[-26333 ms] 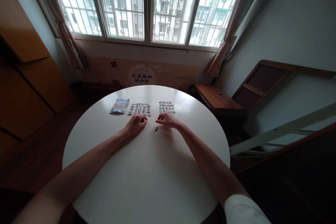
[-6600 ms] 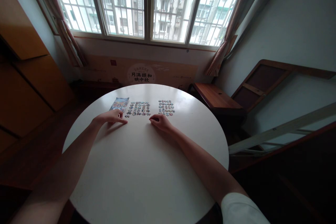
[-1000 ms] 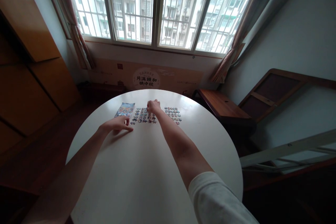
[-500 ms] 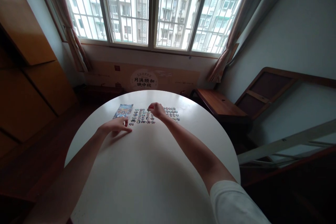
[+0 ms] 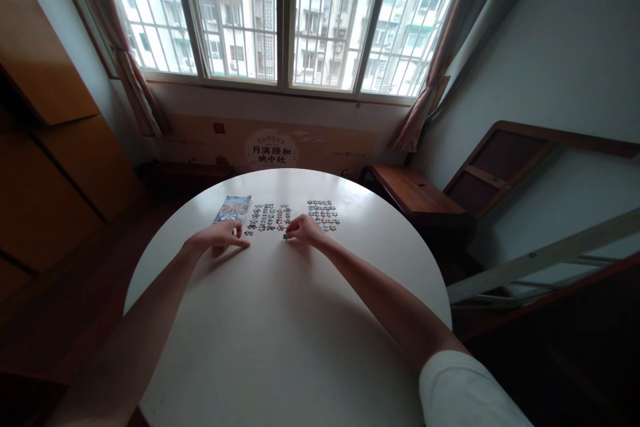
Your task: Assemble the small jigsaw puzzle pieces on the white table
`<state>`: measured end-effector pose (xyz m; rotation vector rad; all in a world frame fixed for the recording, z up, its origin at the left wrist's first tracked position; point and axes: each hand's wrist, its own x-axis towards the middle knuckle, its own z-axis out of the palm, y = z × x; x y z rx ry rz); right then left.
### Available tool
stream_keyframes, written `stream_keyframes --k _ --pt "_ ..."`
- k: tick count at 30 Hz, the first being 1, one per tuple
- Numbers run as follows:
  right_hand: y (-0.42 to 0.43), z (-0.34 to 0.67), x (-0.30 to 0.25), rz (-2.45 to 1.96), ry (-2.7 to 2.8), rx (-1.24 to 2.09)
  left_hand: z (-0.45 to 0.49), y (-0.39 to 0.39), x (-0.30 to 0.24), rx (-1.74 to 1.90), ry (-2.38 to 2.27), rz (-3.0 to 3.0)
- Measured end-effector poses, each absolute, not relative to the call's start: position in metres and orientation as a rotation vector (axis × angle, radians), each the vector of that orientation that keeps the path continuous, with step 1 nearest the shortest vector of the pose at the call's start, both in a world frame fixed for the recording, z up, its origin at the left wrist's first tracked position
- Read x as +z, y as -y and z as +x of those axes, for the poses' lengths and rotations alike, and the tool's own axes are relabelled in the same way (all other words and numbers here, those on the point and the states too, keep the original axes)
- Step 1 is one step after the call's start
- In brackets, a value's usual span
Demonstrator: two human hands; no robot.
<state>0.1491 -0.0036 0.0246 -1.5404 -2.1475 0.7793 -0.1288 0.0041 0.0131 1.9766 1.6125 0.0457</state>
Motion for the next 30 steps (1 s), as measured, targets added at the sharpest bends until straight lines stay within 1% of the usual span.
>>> stream_keyframes --k 6,9,14,18,22,30 --pt "0.018 0.151 0.028 -1.636 2.163 0.557 -0.126 -0.002 0.020 0.074 -1.604 2.044" --pt "0.034 0.155 0.031 -1.686 2.249 0.511 -0.126 -0.003 0.020 0.087 -1.611 2.056" --pt "0.066 0.155 0.027 -1.654 2.400 0.276 -0.128 -0.004 0.016 0.049 -1.613 2.005" --pt "0.080 0.153 0.017 -1.607 2.360 0.144 -0.128 -0.004 0.015 0.062 -1.625 2.002" --pt "0.081 0.154 0.008 -1.552 2.360 0.122 -0.130 -0.004 0.014 0.102 -1.587 1.966" --pt "0.077 0.161 0.000 -1.362 2.390 0.181 -0.135 -0.007 0.010 0.113 -1.550 1.956"
